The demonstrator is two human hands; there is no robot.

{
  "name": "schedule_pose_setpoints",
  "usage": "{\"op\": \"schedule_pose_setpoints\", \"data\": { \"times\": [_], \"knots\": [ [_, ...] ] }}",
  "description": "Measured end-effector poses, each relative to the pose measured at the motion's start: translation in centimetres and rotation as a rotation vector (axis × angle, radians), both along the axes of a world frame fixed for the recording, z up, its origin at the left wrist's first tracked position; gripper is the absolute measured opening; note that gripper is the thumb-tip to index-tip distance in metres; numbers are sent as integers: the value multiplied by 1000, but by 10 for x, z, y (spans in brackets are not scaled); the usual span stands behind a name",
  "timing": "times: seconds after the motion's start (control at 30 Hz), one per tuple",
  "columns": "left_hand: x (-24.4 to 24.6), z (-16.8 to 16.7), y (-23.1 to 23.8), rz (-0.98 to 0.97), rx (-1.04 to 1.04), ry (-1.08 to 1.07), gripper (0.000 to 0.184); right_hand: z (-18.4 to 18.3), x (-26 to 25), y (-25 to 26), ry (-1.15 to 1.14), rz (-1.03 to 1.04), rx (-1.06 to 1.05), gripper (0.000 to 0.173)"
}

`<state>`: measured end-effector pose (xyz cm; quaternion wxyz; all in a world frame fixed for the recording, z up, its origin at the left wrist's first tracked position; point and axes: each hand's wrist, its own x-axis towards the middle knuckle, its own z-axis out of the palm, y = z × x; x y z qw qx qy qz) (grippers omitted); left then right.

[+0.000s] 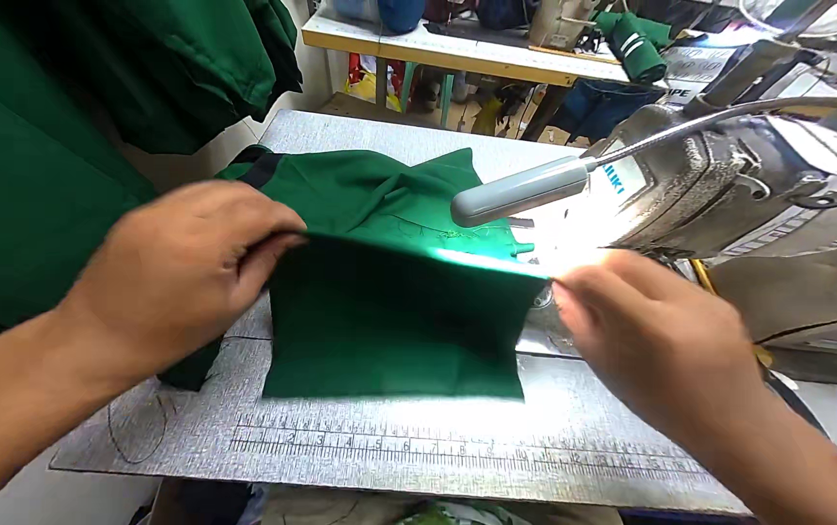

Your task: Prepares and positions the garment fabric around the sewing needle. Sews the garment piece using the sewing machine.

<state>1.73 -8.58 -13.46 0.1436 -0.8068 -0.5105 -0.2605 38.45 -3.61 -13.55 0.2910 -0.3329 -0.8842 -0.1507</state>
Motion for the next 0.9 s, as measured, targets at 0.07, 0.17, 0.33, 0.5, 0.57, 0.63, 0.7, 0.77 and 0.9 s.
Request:
{"op": "schedule_pose_setpoints", "data": {
  "times": [0.07, 0.17, 0.33, 0.5, 0.57, 0.63, 0.7, 0.77, 0.9],
  "knots": [
    [-8, 5, -13, 7, 103, -9, 29, 7, 3, -6, 73, 10, 48, 15],
    [-4, -8, -62, -36, 50, 84, 22, -9, 19, -33, 128, 42, -77, 15],
    [13, -66, -106, -234, -223, 177, 18, -71, 34, -70, 24, 55, -330, 20],
    [19, -58, -105, -235, -501, 177, 30, -86, 37, -86, -18, 35, -427, 23],
    [23, -44, -96, -228, -585, 199, 52, -82, 41, -87, 18, 7, -493, 23],
    [34, -44, -82, -193, -496, 158, 63, -83, 48, -86, 67, -36, -520, 24],
    [53, -55, -60, -145, -322, 106, 64, -86, 54, -85, 92, -76, -510, 27],
    [75, -65, -31, -164, -291, 69, 60, -92, 58, -83, 97, -77, -487, 31],
    [110, -78, 11, -223, -385, 79, 51, -99, 61, -78, 82, -26, -455, 34]
  ]
}}
